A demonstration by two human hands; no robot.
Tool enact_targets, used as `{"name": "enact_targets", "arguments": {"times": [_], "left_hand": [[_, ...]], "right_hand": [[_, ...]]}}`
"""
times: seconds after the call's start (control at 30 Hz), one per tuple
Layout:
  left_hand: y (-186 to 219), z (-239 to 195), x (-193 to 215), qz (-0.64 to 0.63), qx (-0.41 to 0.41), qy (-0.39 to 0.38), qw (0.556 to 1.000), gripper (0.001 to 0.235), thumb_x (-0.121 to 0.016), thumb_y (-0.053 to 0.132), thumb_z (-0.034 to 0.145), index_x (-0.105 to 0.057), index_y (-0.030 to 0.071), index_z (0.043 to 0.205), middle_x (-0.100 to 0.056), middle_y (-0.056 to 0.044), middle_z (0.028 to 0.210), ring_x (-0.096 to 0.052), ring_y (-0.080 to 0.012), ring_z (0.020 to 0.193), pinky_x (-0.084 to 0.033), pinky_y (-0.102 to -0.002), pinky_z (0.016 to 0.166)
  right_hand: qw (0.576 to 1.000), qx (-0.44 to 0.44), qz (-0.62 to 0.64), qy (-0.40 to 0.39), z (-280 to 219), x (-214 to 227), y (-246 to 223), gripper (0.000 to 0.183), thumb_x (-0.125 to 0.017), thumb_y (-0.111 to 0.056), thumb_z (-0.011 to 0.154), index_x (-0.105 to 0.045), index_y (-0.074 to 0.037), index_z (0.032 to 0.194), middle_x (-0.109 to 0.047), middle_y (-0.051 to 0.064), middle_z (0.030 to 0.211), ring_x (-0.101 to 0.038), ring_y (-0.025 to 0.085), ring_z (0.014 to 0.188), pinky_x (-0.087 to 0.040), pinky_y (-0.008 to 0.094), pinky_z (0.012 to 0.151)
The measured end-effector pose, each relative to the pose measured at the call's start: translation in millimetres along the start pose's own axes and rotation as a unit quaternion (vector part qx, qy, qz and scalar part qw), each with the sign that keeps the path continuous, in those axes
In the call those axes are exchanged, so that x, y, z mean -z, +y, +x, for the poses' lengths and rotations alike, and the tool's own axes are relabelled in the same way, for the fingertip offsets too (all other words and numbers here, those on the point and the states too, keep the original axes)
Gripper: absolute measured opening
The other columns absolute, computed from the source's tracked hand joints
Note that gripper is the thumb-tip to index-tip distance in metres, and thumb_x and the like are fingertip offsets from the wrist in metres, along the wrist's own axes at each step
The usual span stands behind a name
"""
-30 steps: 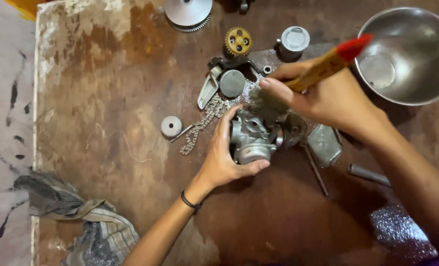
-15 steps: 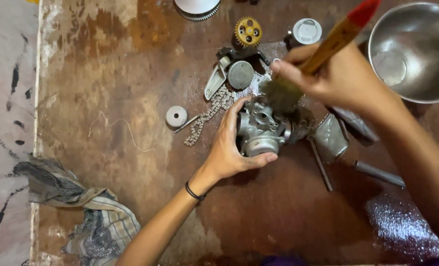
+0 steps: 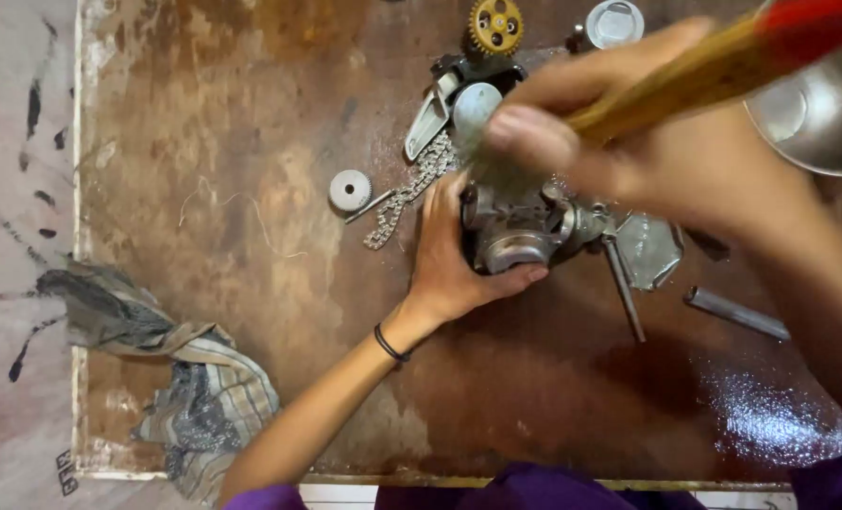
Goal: Cleaning a motorcycle carburetor using a brush and cleaning fluid on a workbench.
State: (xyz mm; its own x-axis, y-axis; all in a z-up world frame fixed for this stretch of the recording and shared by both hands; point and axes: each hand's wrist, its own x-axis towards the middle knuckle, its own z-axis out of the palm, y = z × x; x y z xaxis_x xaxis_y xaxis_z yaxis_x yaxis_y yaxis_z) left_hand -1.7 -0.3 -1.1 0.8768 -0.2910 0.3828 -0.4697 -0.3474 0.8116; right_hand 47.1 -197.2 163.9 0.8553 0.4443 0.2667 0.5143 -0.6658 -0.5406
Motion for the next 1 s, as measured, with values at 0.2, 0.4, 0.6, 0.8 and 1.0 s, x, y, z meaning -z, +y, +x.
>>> {"name": "enact_targets", "arguments": {"times": [0.2,0.4,0.6,0.8,1.0], "left_hand": [[-12.3,-5.7,-2.0,0.054,-0.013,-0.012,0.998,0.108,-0.095,0.05,0.068,-0.039,0.002,0.146,-0.052,-0.018,0.136,-0.048,-0.0369,0.132,-0.039,-0.048,0.116],[-6.3,0.7,-1.0,0.042,0.014,-0.022,0.999,0.101,-0.096,0.049,0.064,-0.046,0.0,0.137,-0.052,-0.014,0.128,-0.05,-0.0341,0.124,-0.038,-0.047,0.112],[-12.5,0.1,-0.3,-0.005,-0.009,-0.048,0.999,0.071,-0.097,0.044,0.07,-0.062,0.008,0.12,-0.061,-0.003,0.13,-0.057,-0.0243,0.129,-0.039,-0.041,0.11],[-6.7,2.4,6.5,0.072,-0.089,-0.026,0.993,0.089,-0.096,0.04,0.056,-0.06,-0.002,0.126,-0.05,-0.019,0.142,-0.041,-0.0362,0.134,-0.033,-0.049,0.115],[-10.4,5.3,4.7,0.089,-0.106,-0.029,0.99,0.101,-0.098,0.044,0.06,-0.051,-0.001,0.138,-0.05,-0.02,0.139,-0.044,-0.0388,0.132,-0.034,-0.05,0.113]], "right_hand": [[0.992,0.104,0.024,-0.074,6.0,-40.8,18.4,0.031,-0.069,-0.034,0.1,-0.081,-0.006,0.098,-0.077,0.009,0.075,-0.071,0.019,0.057,-0.057,0.032,0.052],[0.978,0.204,-0.006,-0.033,-0.1,-49.3,26.6,0.023,-0.074,-0.026,0.101,-0.08,-0.004,0.101,-0.078,0.011,0.082,-0.07,0.018,0.059,-0.055,0.03,0.048],[0.97,0.24,-0.042,0.004,-3.6,-44.4,23.2,0.019,-0.077,-0.024,0.096,-0.079,-0.006,0.094,-0.074,0.011,0.078,-0.07,0.023,0.065,-0.057,0.035,0.057],[0.971,0.229,-0.05,-0.036,-13.7,-57.7,22.4,0.02,-0.075,-0.028,0.096,-0.082,-0.008,0.095,-0.074,0.009,0.074,-0.069,0.021,0.059,-0.056,0.033,0.05],[0.957,0.274,-0.1,0.006,-6.7,-52.3,13.4,0.017,-0.074,-0.025,0.09,-0.081,-0.01,0.097,-0.076,0.007,0.08,-0.072,0.021,0.068,-0.06,0.033,0.059]]}}
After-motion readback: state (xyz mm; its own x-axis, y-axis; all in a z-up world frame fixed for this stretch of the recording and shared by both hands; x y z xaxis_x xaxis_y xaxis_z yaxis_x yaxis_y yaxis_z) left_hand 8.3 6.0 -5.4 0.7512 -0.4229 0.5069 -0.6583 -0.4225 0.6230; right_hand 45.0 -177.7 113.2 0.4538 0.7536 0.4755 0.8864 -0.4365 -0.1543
